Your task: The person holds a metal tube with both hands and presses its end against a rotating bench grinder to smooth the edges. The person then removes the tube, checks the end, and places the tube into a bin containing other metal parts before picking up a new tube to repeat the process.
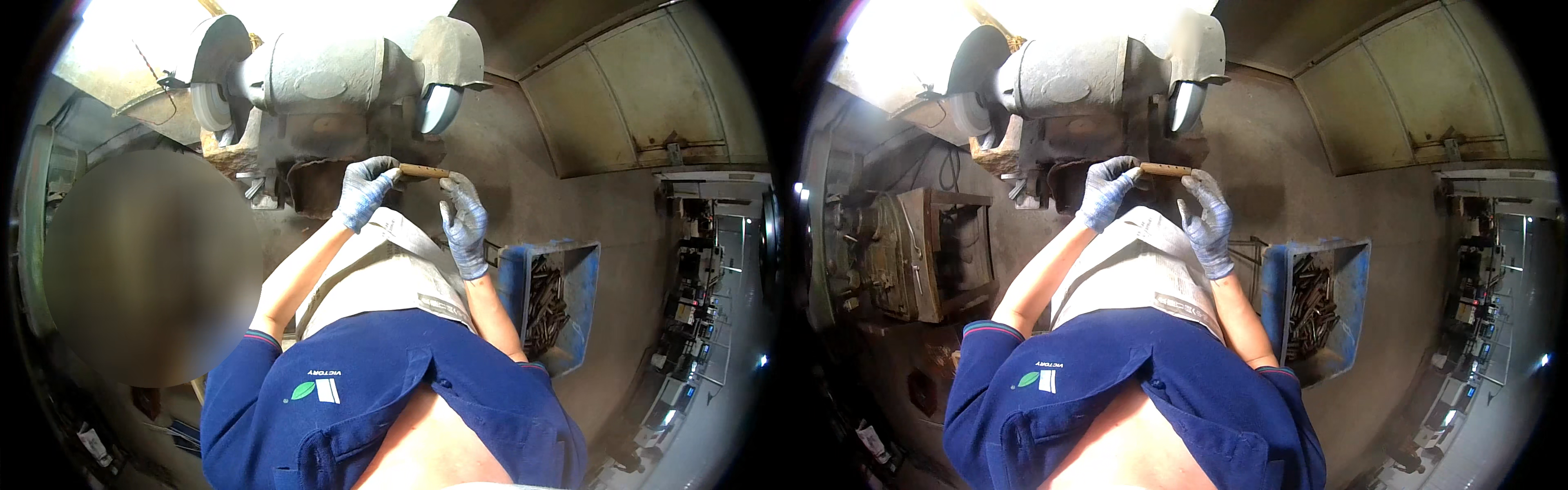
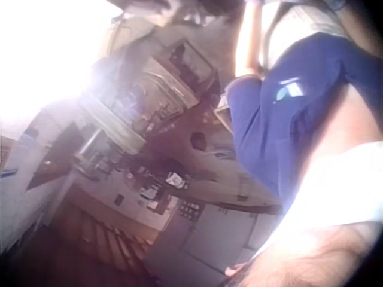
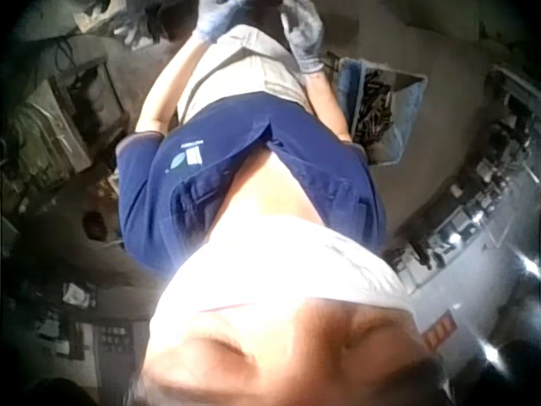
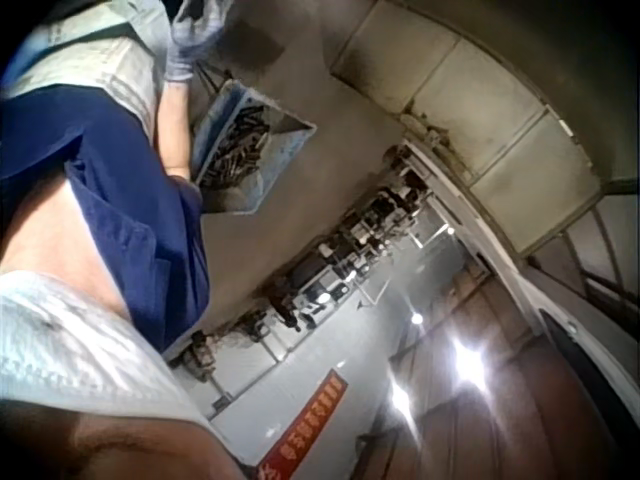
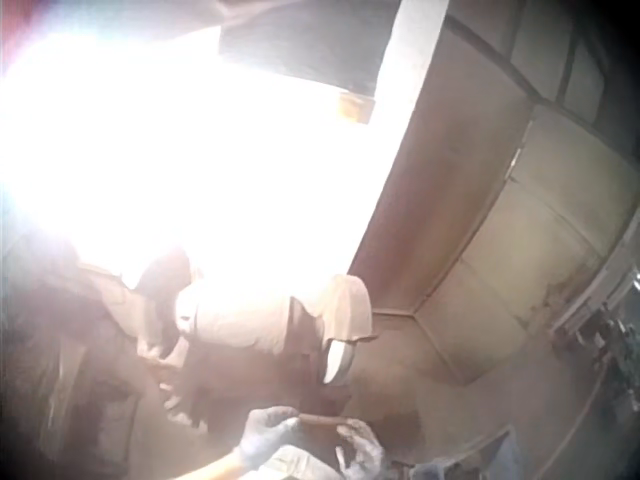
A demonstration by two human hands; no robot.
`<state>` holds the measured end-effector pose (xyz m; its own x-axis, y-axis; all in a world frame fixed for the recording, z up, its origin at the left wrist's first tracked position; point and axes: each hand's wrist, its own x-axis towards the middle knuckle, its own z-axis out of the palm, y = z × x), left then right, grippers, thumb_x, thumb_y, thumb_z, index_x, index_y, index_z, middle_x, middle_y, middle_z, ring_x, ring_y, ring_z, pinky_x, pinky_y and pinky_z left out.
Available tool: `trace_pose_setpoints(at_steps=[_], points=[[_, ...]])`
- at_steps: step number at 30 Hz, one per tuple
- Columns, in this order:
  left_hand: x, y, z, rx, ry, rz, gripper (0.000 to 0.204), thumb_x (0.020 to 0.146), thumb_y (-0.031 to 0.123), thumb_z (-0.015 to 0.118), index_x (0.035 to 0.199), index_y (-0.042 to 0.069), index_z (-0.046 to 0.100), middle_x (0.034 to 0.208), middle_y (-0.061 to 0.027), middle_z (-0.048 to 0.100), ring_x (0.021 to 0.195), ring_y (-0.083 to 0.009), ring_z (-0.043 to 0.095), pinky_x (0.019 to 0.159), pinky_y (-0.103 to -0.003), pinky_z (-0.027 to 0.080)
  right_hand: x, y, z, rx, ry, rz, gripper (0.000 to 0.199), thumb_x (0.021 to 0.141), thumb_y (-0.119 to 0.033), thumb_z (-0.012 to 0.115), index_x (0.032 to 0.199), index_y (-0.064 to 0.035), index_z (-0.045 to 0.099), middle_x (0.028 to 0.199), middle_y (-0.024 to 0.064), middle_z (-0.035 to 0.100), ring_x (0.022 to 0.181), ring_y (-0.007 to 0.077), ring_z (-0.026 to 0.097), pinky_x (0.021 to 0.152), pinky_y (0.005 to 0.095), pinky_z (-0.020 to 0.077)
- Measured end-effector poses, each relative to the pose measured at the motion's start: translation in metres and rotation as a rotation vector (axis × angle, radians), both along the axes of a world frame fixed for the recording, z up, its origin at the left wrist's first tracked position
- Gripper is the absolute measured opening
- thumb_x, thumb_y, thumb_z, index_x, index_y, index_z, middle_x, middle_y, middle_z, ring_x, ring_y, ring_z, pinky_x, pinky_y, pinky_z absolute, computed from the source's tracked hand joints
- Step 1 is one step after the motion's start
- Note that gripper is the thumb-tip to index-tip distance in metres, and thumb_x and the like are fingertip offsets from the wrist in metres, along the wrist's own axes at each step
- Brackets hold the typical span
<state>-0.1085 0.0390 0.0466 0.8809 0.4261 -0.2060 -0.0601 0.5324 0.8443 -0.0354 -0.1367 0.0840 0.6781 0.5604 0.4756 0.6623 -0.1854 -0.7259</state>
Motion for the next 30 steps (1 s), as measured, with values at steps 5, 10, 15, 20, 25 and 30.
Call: trace_pose_setpoints(at_steps=[5, 10, 15, 20, 25, 30], points=[[0.034, 0.004, -0.018, 0.257, 0.099, 0.052, 0.013, 0.083, 0.007, 0.062, 0.092, -0.002, 0.065, 0.075, -0.0001, 0.063, 0.065, -0.0042, 0.052, 0.058, -0.02, 0.045, 0.029, 0.0, -0.019, -0.081, -0.04, -0.004, 0.032, 0.074, 0.003, 0.066, 0.106, 0.0003, 0.063, 0.115, 0.0139, 0.059, 0.114, 0.026, 0.052, 0.095, 0.0319, 0.0427], [0.066, -0.006, -0.017, 0.309, 0.12, 0.158, 0.011, 0.084, 0.005, 0.06, 0.091, -0.002, 0.065, 0.075, -0.0017, 0.063, 0.063, -0.0064, 0.056, 0.055, -0.022, 0.046, 0.063, 0.004, -0.048, 0.07, 0.194, 0.03, 0.029, 0.076, 0.005, 0.065, 0.106, 0.0047, 0.062, 0.118, 0.0117, 0.057, 0.113, 0.0194, 0.052, 0.094, 0.0274, 0.0433], [0.088, -0.012, -0.019, 0.182, 0.192, 0.182, 0.011, 0.085, 0.003, 0.059, 0.091, -0.004, 0.064, 0.077, -0.0053, 0.065, 0.065, -0.0116, 0.061, 0.056, -0.024, 0.05, 0.086, 0.004, -0.068, 0.163, 0.383, 0.03, 0.028, 0.078, 0.007, 0.063, 0.106, 0.0057, 0.061, 0.119, 0.0114, 0.057, 0.112, 0.0174, 0.054, 0.093, 0.0258, 0.0433], [0.103, -0.016, -0.031, 0.015, 0.177, 0.18, 0.008, 0.084, 0.003, 0.061, 0.089, -0.003, 0.065, 0.077, -0.0044, 0.064, 0.064, -0.0093, 0.057, 0.059, -0.024, 0.052, 0.099, 0.004, -0.052, 0.079, 0.421, 0.032, 0.028, 0.08, 0.004, 0.062, 0.108, 0.0056, 0.06, 0.114, 0.0111, 0.059, 0.109, 0.0157, 0.055, 0.092, 0.0254, 0.0438], [0.102, -0.011, -0.045, -0.006, 0.19, 0.216, 0.007, 0.085, 0.002, 0.059, 0.087, -0.002, 0.064, 0.077, -0.0067, 0.065, 0.063, -0.0112, 0.06, 0.059, -0.026, 0.054, 0.099, 0.01, -0.062, 0.063, 0.585, 0.052, 0.031, 0.081, 0.003, 0.062, 0.111, 0.0054, 0.058, 0.113, 0.01, 0.059, 0.106, 0.0145, 0.056, 0.092, 0.0247, 0.044], [0.091, 0.003, -0.041, -0.005, 0.265, 0.249, 0.007, 0.086, 0.002, 0.057, 0.089, -0.002, 0.062, 0.076, -0.0075, 0.064, 0.059, -0.0141, 0.062, 0.054, -0.028, 0.056, 0.093, 0.026, -0.07, 0.156, 0.636, 0.127, 0.026, 0.08, 0.006, 0.062, 0.107, 0.0058, 0.059, 0.109, 0.0072, 0.058, 0.103, 0.0129, 0.057, 0.088, 0.0227, 0.0456]])
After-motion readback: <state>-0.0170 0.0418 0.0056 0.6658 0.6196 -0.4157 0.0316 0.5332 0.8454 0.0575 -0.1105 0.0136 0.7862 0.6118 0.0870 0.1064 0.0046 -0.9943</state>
